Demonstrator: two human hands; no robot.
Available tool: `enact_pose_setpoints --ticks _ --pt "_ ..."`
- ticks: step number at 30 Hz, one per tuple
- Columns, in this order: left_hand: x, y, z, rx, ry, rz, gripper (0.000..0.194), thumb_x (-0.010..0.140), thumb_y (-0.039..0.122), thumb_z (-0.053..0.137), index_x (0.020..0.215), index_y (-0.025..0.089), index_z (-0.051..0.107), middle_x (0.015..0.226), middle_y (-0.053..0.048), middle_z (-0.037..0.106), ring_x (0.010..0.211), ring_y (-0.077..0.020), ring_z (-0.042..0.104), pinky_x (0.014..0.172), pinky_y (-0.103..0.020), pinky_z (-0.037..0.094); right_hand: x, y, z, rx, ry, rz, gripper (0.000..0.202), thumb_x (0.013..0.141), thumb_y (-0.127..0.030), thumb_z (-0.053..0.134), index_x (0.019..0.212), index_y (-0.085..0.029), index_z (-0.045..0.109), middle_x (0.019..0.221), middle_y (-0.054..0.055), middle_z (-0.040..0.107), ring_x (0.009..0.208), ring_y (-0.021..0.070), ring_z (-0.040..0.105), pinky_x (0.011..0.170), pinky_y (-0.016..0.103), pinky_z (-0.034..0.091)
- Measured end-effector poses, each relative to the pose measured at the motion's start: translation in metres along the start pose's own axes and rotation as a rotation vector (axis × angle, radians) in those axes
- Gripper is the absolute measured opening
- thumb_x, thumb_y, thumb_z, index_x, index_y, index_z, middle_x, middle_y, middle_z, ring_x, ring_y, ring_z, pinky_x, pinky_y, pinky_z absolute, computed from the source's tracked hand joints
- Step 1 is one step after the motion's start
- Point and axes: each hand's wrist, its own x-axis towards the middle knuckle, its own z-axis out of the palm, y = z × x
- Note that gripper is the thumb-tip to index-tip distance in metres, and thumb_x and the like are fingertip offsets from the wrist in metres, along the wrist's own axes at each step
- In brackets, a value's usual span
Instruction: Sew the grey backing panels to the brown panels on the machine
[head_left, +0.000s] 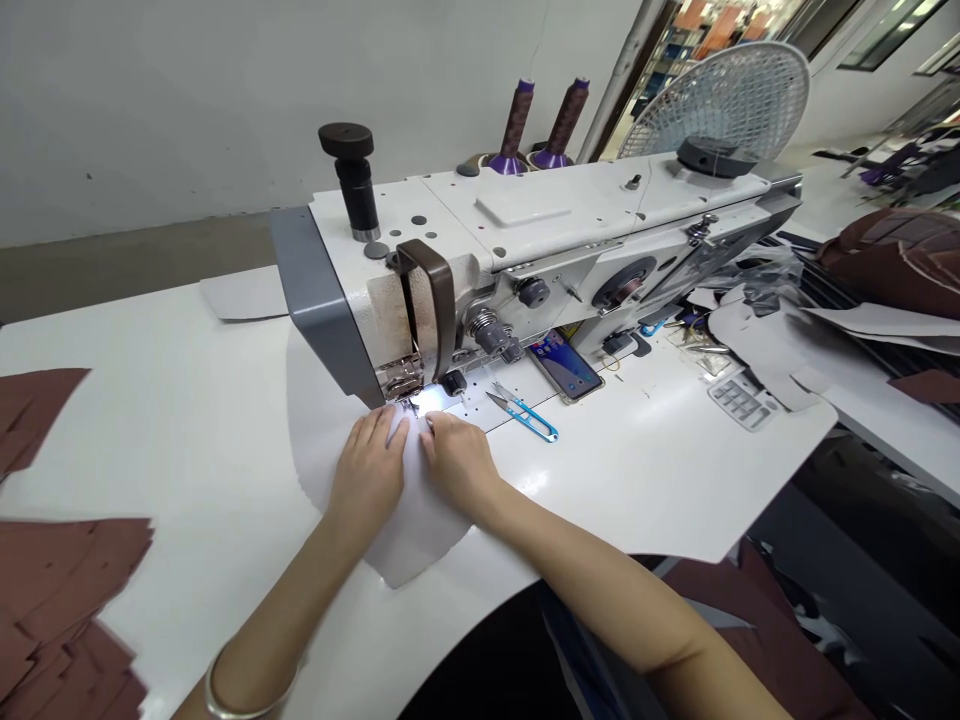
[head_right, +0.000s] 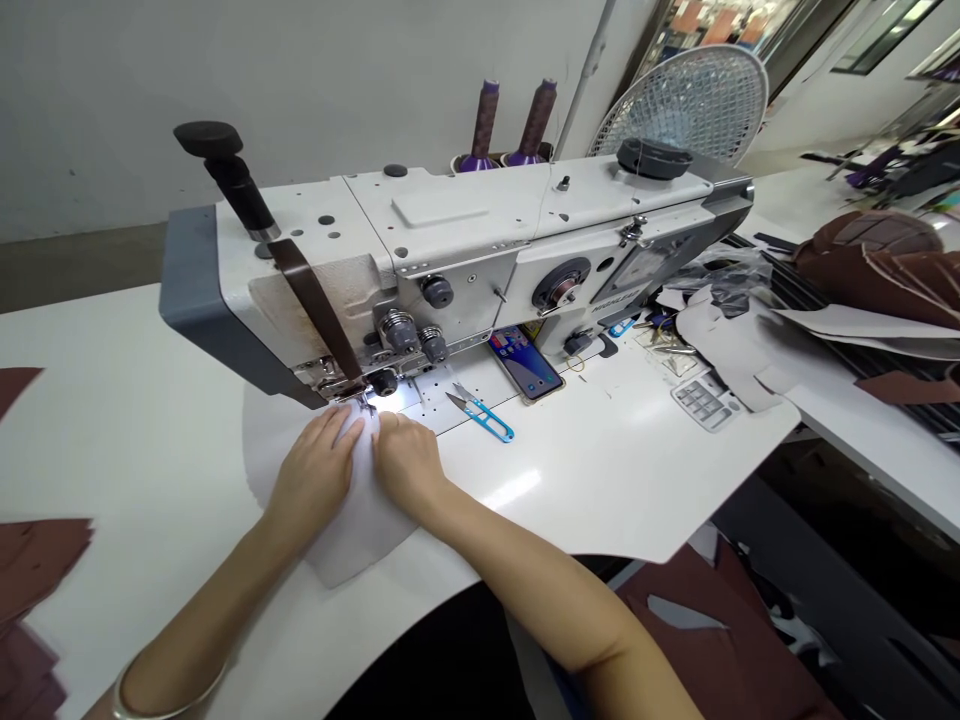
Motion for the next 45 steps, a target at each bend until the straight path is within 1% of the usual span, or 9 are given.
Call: enact_pose_setpoints --ticks 3,6,9,12,15,20,26,32,45 --pt "0.002 -0.004 0.001 0.011 -0.013 0.003 0.04 0.085 0.006 0.033 0.116 0.008 0.058 0.127 -0.019 0.055 0.122 -0.0294 0.047 0.102 -0.049 0.04 0.0 -0.001 -0.003 -0.031 -0.031 0.043 0.02 0.095 -0.028 0.04 0.091 -0.019 0.058 0.086 0.004 0.066 0.075 0.0174 0.061 0.06 0.027 0.036" --pt "0.003 -0.007 0.002 0.024 -0.003 0.006 0.041 0.085 0.005 0.034 0.117 0.008 0.058 0.127 -0.019 0.055 0.121 -0.0297 0.047 0.102 -0.049 0.039 0.0 -0.003 -0.001 -0.086 -0.016 0.047 0.023 0.096 -0.028 0.037 0.089 -0.02 0.057 0.084 0.004 0.065 0.073 0.0172 0.06 0.056 0.026 0.033" --pt "0.002 -0.006 0.001 0.004 0.043 0.025 0.04 0.086 0.006 0.034 0.117 0.01 0.058 0.123 -0.018 0.057 0.117 -0.0284 0.05 0.099 -0.046 0.042 -0.002 -0.005 0.005 -0.126 0.003 0.017 0.023 0.096 -0.025 0.035 0.088 -0.019 0.056 0.082 0.004 0.063 0.074 0.0175 0.059 0.054 0.026 0.032" --pt "0.002 -0.001 -0.002 -0.03 0.063 0.034 0.042 0.088 0.007 0.034 0.122 0.017 0.056 0.118 -0.014 0.059 0.112 -0.0262 0.052 0.094 -0.042 0.045 -0.002 -0.004 0.01 -0.149 0.016 -0.014 0.021 0.094 -0.019 0.034 0.089 -0.019 0.055 0.079 0.004 0.061 0.074 0.0177 0.058 0.053 0.026 0.032" --pt "0.004 0.002 -0.006 -0.033 0.043 0.022 0.043 0.088 0.008 0.035 0.123 0.021 0.055 0.118 -0.013 0.058 0.112 -0.0257 0.051 0.092 -0.041 0.044 -0.003 -0.003 0.012 -0.172 0.009 -0.04 0.019 0.092 -0.015 0.035 0.091 -0.018 0.054 0.078 0.004 0.059 0.073 0.0175 0.057 0.053 0.026 0.034" --pt "0.005 0.001 -0.006 -0.056 0.019 0.003 0.038 0.089 0.011 0.035 0.12 0.018 0.057 0.117 -0.014 0.058 0.112 -0.0262 0.05 0.094 -0.041 0.042 -0.003 -0.004 0.01 -0.205 -0.003 -0.098 0.019 0.091 -0.012 0.036 0.092 -0.017 0.054 0.081 0.006 0.058 0.075 0.0181 0.055 0.055 0.026 0.036" --pt "0.006 0.002 -0.005 -0.076 0.025 -0.019 0.038 0.088 0.011 0.035 0.118 0.019 0.057 0.117 -0.013 0.059 0.112 -0.0259 0.051 0.093 -0.041 0.042 -0.004 -0.004 0.008 -0.229 -0.022 -0.178 0.023 0.091 -0.012 0.036 0.104 -0.015 0.055 0.087 0.008 0.058 0.08 0.0197 0.054 0.059 0.028 0.039" --pt "0.007 0.003 -0.004 -0.043 0.001 -0.031 0.036 0.088 0.012 0.038 0.118 0.019 0.057 0.118 -0.013 0.057 0.112 -0.0271 0.05 0.092 -0.041 0.041 -0.002 -0.002 0.009 -0.227 -0.023 -0.229 0.027 0.091 -0.012 0.036 0.11 -0.014 0.055 0.088 0.01 0.058 0.081 0.0203 0.053 0.06 0.028 0.04" --pt "0.009 -0.003 -0.006 -0.098 -0.013 -0.05 0.036 0.088 0.013 0.038 0.117 0.02 0.058 0.122 -0.013 0.057 0.113 -0.0262 0.049 0.094 -0.042 0.042 0.006 -0.005 0.013 -0.25 0.013 -0.338 0.026 0.089 -0.008 0.034 0.104 -0.01 0.055 0.084 0.011 0.058 0.08 0.0203 0.052 0.063 0.028 0.041"
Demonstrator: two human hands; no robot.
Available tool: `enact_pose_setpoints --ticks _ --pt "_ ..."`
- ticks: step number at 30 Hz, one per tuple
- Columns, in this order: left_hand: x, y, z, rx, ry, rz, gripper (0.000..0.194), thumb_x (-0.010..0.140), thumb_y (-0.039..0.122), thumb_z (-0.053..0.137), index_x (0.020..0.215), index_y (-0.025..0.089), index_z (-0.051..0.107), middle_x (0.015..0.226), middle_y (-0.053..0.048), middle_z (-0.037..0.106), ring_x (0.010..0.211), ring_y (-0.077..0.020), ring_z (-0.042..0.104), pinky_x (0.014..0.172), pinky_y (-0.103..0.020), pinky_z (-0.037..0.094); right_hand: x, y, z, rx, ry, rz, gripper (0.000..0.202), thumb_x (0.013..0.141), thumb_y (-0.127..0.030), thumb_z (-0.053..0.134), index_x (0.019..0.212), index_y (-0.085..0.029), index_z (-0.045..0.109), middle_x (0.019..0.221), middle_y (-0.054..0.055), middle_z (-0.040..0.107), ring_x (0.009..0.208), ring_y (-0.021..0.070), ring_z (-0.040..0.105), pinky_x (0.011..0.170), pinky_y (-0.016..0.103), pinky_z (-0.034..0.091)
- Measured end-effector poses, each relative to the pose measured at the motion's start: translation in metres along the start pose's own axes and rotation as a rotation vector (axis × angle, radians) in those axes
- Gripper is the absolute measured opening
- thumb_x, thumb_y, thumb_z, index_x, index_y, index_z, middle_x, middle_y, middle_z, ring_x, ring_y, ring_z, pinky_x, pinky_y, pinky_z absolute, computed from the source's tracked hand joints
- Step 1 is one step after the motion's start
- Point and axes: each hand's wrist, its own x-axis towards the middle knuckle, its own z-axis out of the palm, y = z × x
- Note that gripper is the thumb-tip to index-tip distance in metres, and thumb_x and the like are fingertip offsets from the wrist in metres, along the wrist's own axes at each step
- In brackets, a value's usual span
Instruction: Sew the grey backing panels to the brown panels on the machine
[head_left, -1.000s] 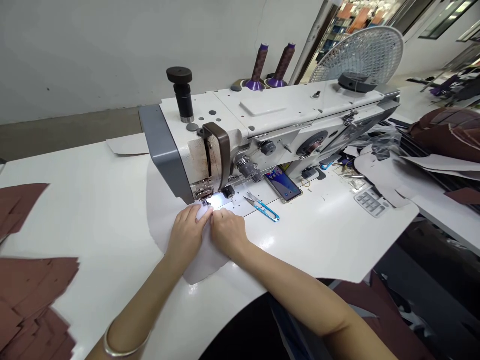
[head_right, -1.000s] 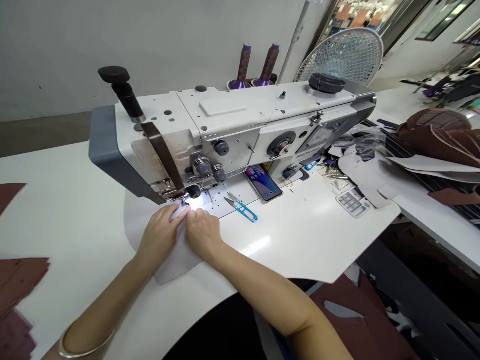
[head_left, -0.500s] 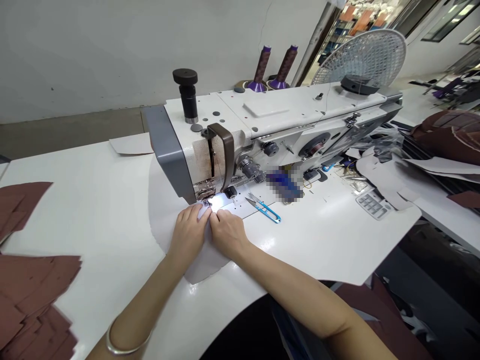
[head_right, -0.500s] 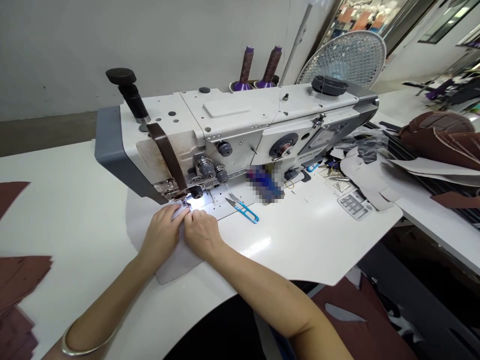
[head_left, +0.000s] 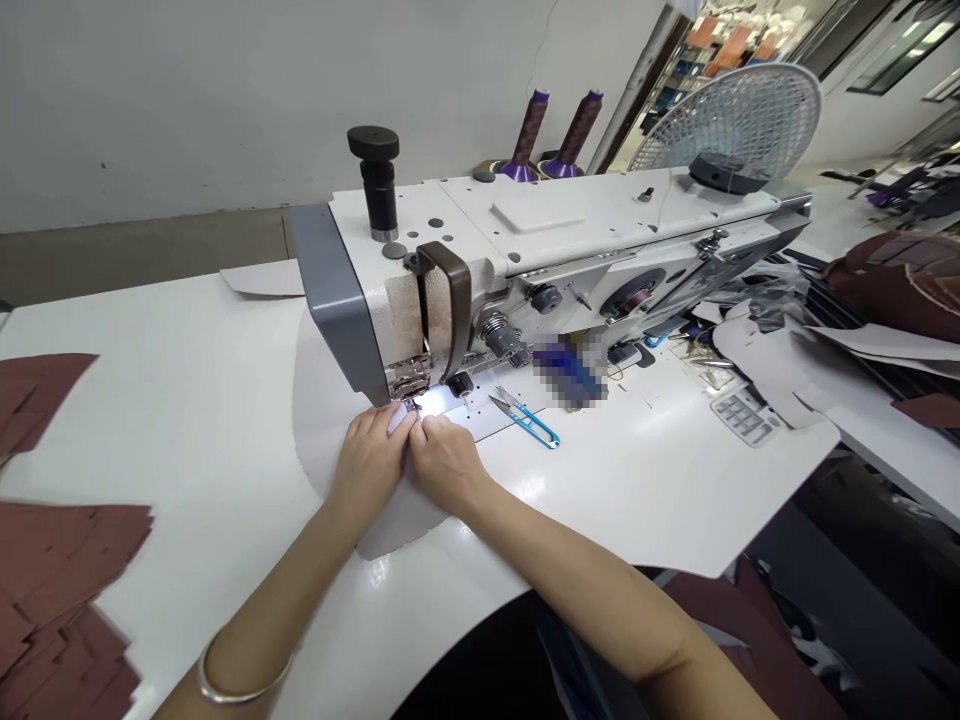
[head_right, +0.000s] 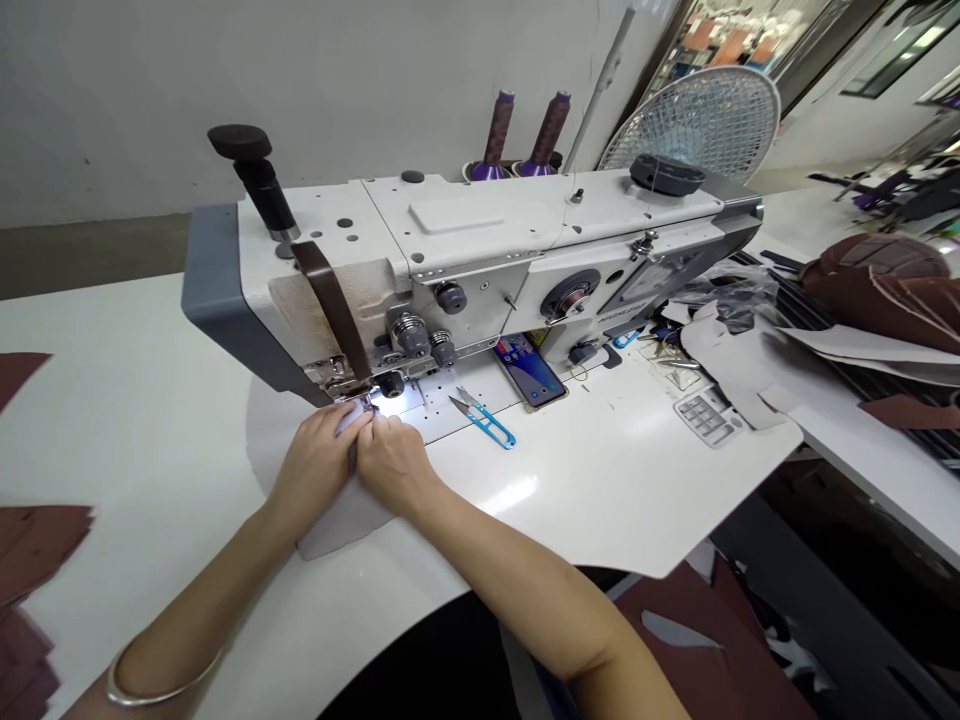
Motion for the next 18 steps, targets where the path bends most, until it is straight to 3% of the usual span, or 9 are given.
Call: enact_pose_setpoints --ticks 8,18 --pt "0.0003 -0.0043 0.0036 -0.02 0.021 -0.008 0.038 0.086 0.012 0.038 0.117 0.02 0.058 0.123 -0.013 0.057 0.116 -0.0268 0.049 0.094 -0.045 0.043 0.0041 0.0007 0.001 -0.012 0.029 -0.015 0.026 0.088 -0.005 0.033 0.099 -0.01 0.056 0.083 0.01 0.058 0.076 0.0202 0.052 0.06 0.028 0.041" --pt "-0.0016 -0.0041 0.0061 0.011 0.042 -0.019 0.04 0.088 0.012 0.035 0.116 0.021 0.061 0.121 -0.015 0.057 0.114 -0.0278 0.048 0.094 -0.046 0.042 0.0034 0.001 -0.001 0.001 -0.029 0.042 0.025 0.089 -0.005 0.033 0.098 -0.012 0.055 0.082 0.009 0.057 0.077 0.0194 0.053 0.06 0.027 0.04"
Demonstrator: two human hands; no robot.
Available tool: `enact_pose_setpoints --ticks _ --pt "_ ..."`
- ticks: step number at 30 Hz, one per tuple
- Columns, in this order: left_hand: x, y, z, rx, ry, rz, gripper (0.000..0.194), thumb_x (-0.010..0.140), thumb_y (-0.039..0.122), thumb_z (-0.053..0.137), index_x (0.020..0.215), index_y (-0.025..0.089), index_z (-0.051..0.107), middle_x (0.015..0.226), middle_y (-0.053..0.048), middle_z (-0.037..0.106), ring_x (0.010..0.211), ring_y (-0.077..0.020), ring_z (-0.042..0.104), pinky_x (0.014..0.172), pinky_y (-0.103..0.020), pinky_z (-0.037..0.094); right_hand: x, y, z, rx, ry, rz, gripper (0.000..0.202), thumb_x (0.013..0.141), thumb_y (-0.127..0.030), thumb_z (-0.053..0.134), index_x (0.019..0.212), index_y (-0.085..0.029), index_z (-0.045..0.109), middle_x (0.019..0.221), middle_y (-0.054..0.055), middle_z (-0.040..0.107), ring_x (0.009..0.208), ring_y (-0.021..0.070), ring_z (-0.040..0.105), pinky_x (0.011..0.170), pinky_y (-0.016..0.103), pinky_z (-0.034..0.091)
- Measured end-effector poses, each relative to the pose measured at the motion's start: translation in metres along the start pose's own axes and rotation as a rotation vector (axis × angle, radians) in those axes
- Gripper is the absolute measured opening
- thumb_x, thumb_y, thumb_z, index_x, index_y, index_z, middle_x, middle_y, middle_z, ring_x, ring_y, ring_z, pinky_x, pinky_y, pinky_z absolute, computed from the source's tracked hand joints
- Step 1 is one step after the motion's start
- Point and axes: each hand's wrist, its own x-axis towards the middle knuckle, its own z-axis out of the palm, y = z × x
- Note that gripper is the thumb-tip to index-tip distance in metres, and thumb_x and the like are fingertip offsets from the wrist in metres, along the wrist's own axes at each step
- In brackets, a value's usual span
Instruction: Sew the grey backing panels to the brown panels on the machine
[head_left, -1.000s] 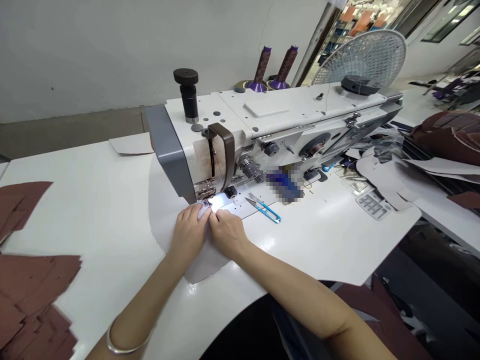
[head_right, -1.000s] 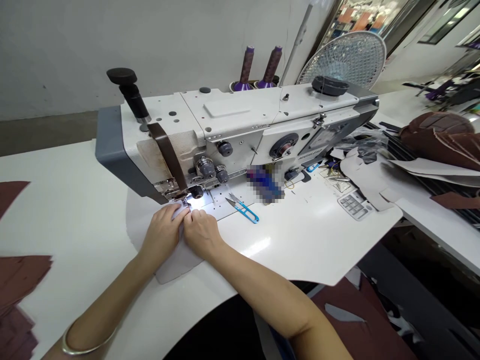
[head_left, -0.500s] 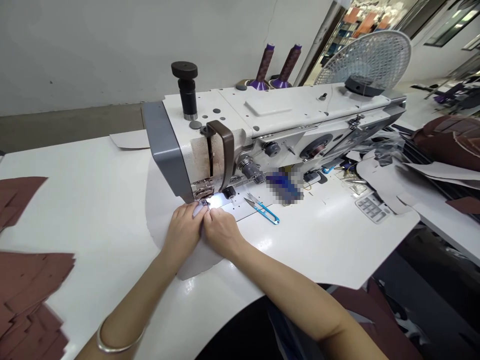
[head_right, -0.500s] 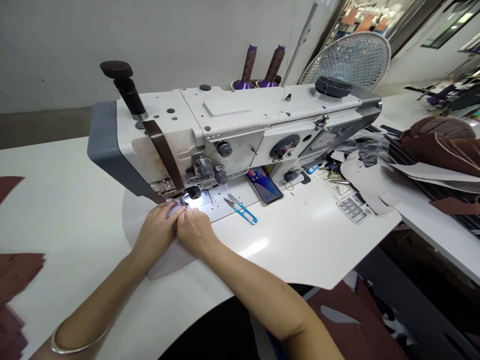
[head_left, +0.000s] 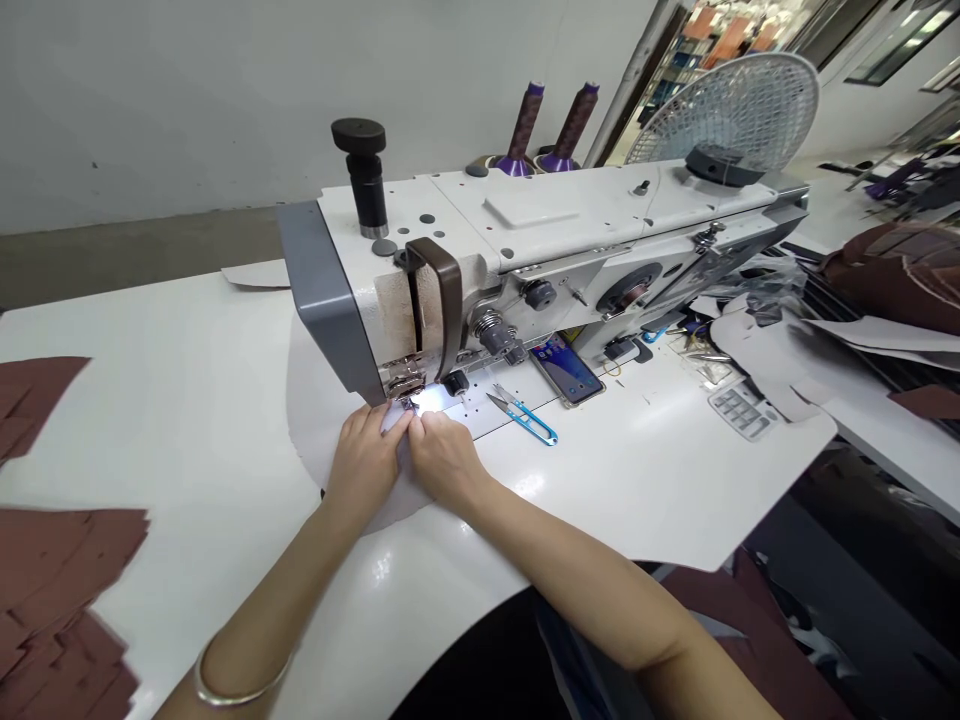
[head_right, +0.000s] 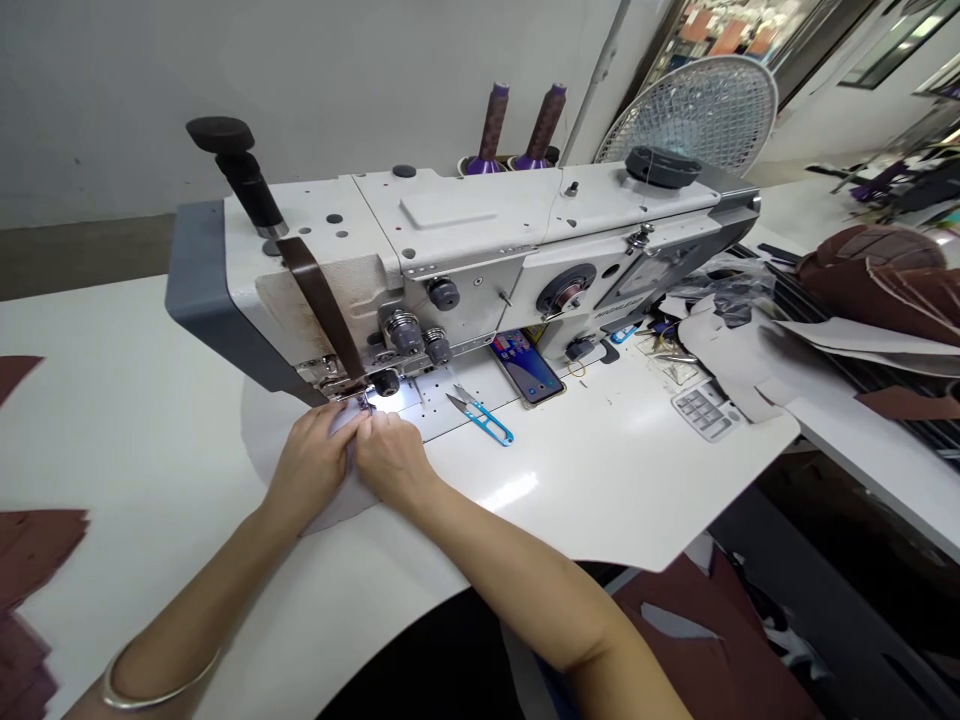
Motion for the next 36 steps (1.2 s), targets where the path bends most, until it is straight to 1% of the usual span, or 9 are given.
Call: enact_pose_setpoints --ticks 4,10,16,22,28,31,33,36 --pt "0.0 -0.001 0.002 -0.034 0.024 -0.013 0.04 0.088 0.013 0.033 0.114 0.023 0.062 0.119 -0.013 0.058 0.114 -0.0274 0.048 0.095 -0.047 0.041 0.0 0.001 0.001 -0.01 -0.01 -0.003 0.025 0.089 -0.005 0.033 0.097 -0.012 0.055 0.081 0.009 0.057 0.078 0.0196 0.053 0.061 0.026 0.04" --pt "0.0 -0.002 0.003 -0.022 0.023 -0.004 0.041 0.087 0.012 0.035 0.114 0.023 0.062 0.118 -0.013 0.058 0.112 -0.0273 0.048 0.095 -0.045 0.041 0.0 0.0 0.0 0.004 -0.029 0.018 0.024 0.09 -0.006 0.033 0.098 -0.012 0.055 0.082 0.01 0.058 0.078 0.0195 0.053 0.06 0.026 0.041" --pt "0.0 -0.001 0.0 0.003 0.023 0.012 0.038 0.087 0.013 0.037 0.113 0.022 0.063 0.117 -0.014 0.058 0.111 -0.0272 0.048 0.094 -0.044 0.041 -0.001 0.0 -0.003 0.009 -0.043 -0.007 0.025 0.089 -0.005 0.033 0.099 -0.012 0.055 0.083 0.01 0.057 0.077 0.0196 0.053 0.06 0.026 0.041" --pt "0.001 0.001 -0.003 0.029 0.028 0.017 0.035 0.087 0.014 0.04 0.112 0.022 0.063 0.115 -0.013 0.058 0.108 -0.0271 0.049 0.093 -0.042 0.042 -0.001 0.001 -0.002 0.003 -0.02 -0.018 0.024 0.089 -0.005 0.034 0.1 -0.012 0.055 0.079 0.009 0.056 0.077 0.0198 0.053 0.059 0.026 0.041" --pt "0.0 0.0 -0.002 0.025 0.039 0.014 0.04 0.085 0.008 0.037 0.112 0.023 0.063 0.113 -0.012 0.059 0.107 -0.0267 0.05 0.091 -0.043 0.042 0.0 0.001 -0.002 0.01 -0.033 0.0 0.024 0.09 -0.007 0.033 0.099 -0.013 0.054 0.08 0.009 0.056 0.078 0.0194 0.052 0.059 0.026 0.041" --pt "0.0 0.001 -0.003 0.046 0.063 0.035 0.04 0.082 0.005 0.038 0.11 0.021 0.062 0.112 -0.013 0.06 0.106 -0.0268 0.05 0.09 -0.042 0.042 0.0 0.001 -0.003 0.019 -0.048 0.017 0.023 0.091 -0.009 0.033 0.101 -0.013 0.054 0.083 0.009 0.056 0.079 0.0196 0.052 0.057 0.025 0.04" --pt "0.0 0.005 -0.004 0.048 0.096 0.043 0.035 0.083 0.006 0.04 0.105 0.019 0.063 0.109 -0.013 0.061 0.104 -0.0269 0.051 0.086 -0.041 0.043 0.0 0.001 -0.004 0.025 -0.054 0.018 0.023 0.091 -0.009 0.034 0.1 -0.014 0.054 0.084 0.009 0.057 0.08 0.0198 0.052 0.056 0.025 0.04" --pt "-0.001 0.012 -0.004 0.065 0.158 0.069 0.024 0.085 0.009 0.042 0.089 0.016 0.065 0.097 -0.011 0.064 0.092 -0.0251 0.054 0.075 -0.037 0.044 -0.001 0.001 -0.007 0.033 -0.053 0.009 0.02 0.09 -0.011 0.036 0.096 -0.015 0.055 0.084 0.009 0.056 0.08 0.02 0.052 0.055 0.025 0.039"
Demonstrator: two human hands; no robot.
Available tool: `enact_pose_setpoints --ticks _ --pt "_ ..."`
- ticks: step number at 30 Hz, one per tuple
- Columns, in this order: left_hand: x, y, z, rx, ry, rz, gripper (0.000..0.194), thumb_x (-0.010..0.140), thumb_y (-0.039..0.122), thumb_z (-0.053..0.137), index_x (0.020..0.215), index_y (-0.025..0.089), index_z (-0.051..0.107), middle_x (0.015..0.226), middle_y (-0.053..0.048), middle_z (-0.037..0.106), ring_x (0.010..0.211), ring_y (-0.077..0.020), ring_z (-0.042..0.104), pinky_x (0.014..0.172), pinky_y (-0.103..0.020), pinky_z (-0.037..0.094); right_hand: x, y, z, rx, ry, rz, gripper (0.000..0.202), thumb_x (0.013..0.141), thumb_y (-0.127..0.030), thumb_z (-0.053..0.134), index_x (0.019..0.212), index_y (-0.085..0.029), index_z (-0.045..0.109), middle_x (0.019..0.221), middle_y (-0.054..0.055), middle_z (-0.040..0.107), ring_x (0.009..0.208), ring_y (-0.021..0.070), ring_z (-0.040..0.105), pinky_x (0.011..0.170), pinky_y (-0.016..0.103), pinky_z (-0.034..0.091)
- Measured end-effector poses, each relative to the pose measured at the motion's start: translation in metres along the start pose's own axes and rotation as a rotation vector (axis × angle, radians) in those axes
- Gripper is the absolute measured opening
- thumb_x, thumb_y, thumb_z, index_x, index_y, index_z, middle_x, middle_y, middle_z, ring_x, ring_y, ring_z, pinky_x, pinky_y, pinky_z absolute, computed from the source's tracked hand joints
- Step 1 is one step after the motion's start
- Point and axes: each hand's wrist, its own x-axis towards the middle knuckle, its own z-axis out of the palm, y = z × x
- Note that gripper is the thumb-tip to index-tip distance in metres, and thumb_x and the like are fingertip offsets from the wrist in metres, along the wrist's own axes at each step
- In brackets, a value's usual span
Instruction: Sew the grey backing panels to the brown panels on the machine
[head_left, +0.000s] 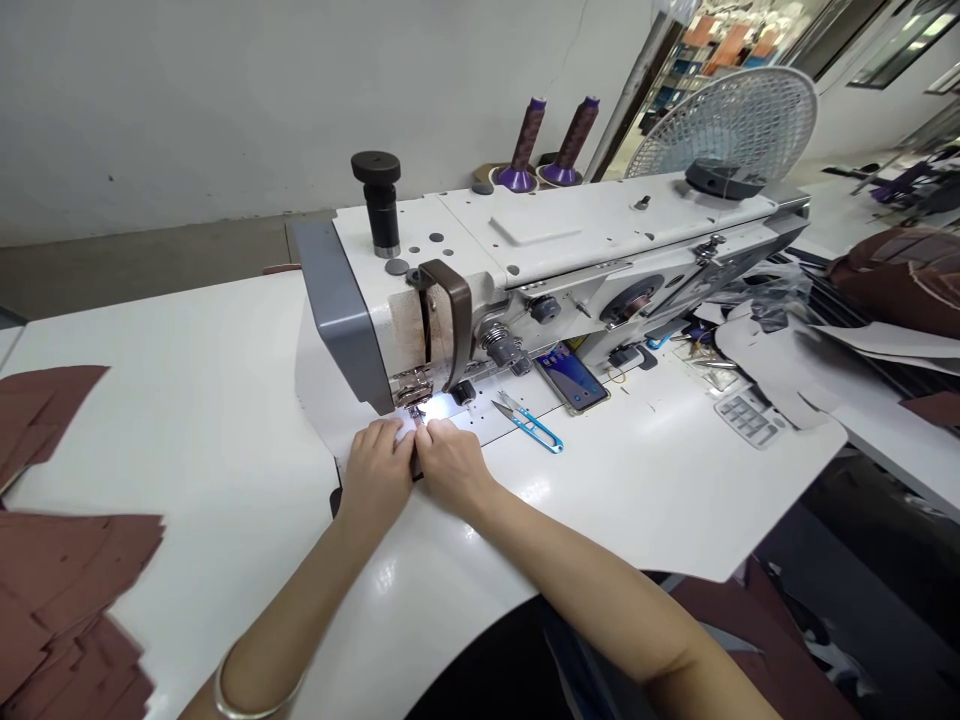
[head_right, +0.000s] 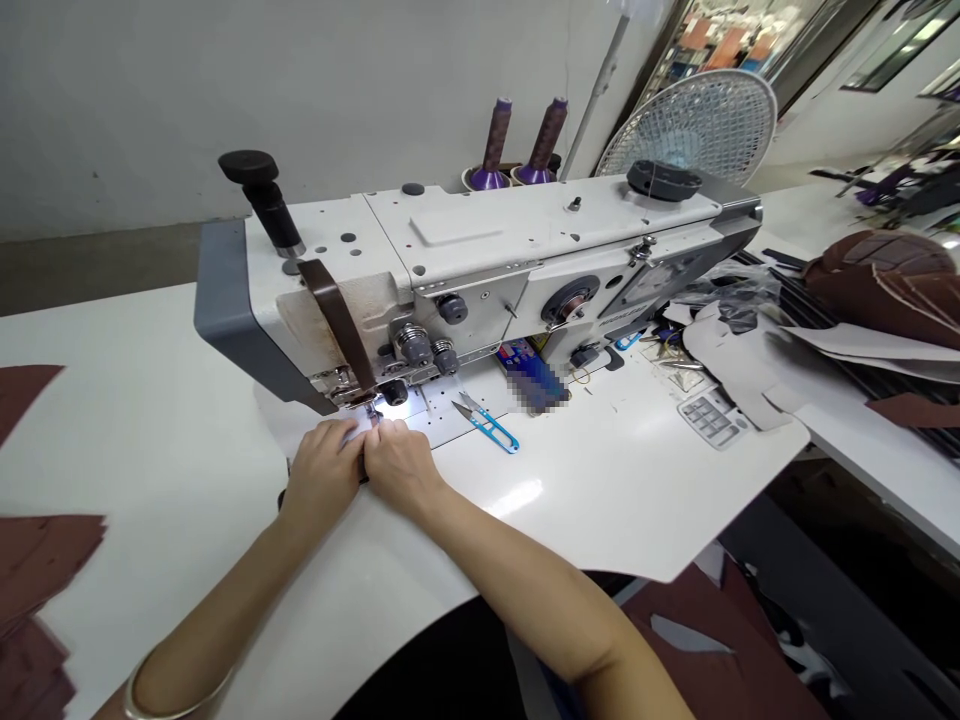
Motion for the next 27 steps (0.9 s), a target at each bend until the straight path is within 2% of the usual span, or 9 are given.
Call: enact_pose_setpoints --ticks 3,6,12,16,23,27 --pt "-0.001 0.003 0.001 0.035 0.018 0.037 0.022 0.084 0.008 0.042 0.084 0.016 0.063 0.092 -0.011 0.065 0.085 -0.0237 0.055 0.071 -0.036 0.043 0.0 0.0 -0.001 0.007 0.0 0.0 0.018 0.09 -0.013 0.038 0.095 -0.015 0.055 0.085 0.009 0.056 0.08 0.0199 0.051 0.054 0.025 0.038" --pt "-0.002 0.001 0.003 0.046 -0.005 0.041 0.023 0.084 0.008 0.042 0.09 0.014 0.063 0.098 -0.012 0.065 0.091 -0.0248 0.055 0.074 -0.037 0.044 -0.001 0.0 0.0 0.006 0.001 0.005 0.021 0.091 -0.012 0.035 0.098 -0.015 0.055 0.087 0.01 0.057 0.082 0.0194 0.051 0.055 0.024 0.038" --pt "-0.004 -0.007 0.009 0.003 -0.041 0.013 0.028 0.087 0.012 0.039 0.104 0.011 0.061 0.109 -0.015 0.064 0.104 -0.0265 0.055 0.087 -0.041 0.045 0.0 0.001 0.003 0.018 0.042 -0.002 0.022 0.09 -0.011 0.037 0.103 -0.015 0.055 0.089 0.009 0.058 0.082 0.0192 0.051 0.055 0.025 0.036" --pt "-0.007 -0.008 0.013 0.017 -0.053 0.014 0.031 0.087 0.011 0.037 0.107 0.008 0.061 0.113 -0.017 0.063 0.109 -0.027 0.054 0.095 -0.043 0.043 0.002 0.003 0.006 0.026 0.071 -0.02 0.021 0.09 -0.012 0.039 0.104 -0.015 0.054 0.091 0.008 0.059 0.082 0.0192 0.051 0.055 0.027 0.036" --pt "0.001 -0.023 0.015 -0.101 -0.066 -0.04 0.038 0.083 0.008 0.034 0.106 0.014 0.064 0.107 -0.013 0.066 0.103 -0.0251 0.058 0.091 -0.042 0.047 0.003 0.002 0.014 -0.002 0.088 -0.001 0.021 0.091 -0.01 0.036 0.098 -0.017 0.055 0.084 0.006 0.057 0.078 0.0182 0.051 0.057 0.027 0.035" --pt "0.004 -0.031 0.015 -0.151 -0.056 -0.079 0.042 0.081 0.007 0.033 0.106 0.016 0.065 0.108 -0.011 0.067 0.108 -0.0257 0.056 0.091 -0.043 0.048 0.003 0.002 0.014 -0.019 0.082 0.018 0.022 0.091 -0.009 0.035 0.097 -0.017 0.054 0.084 0.006 0.057 0.078 0.018 0.051 0.056 0.026 0.033"
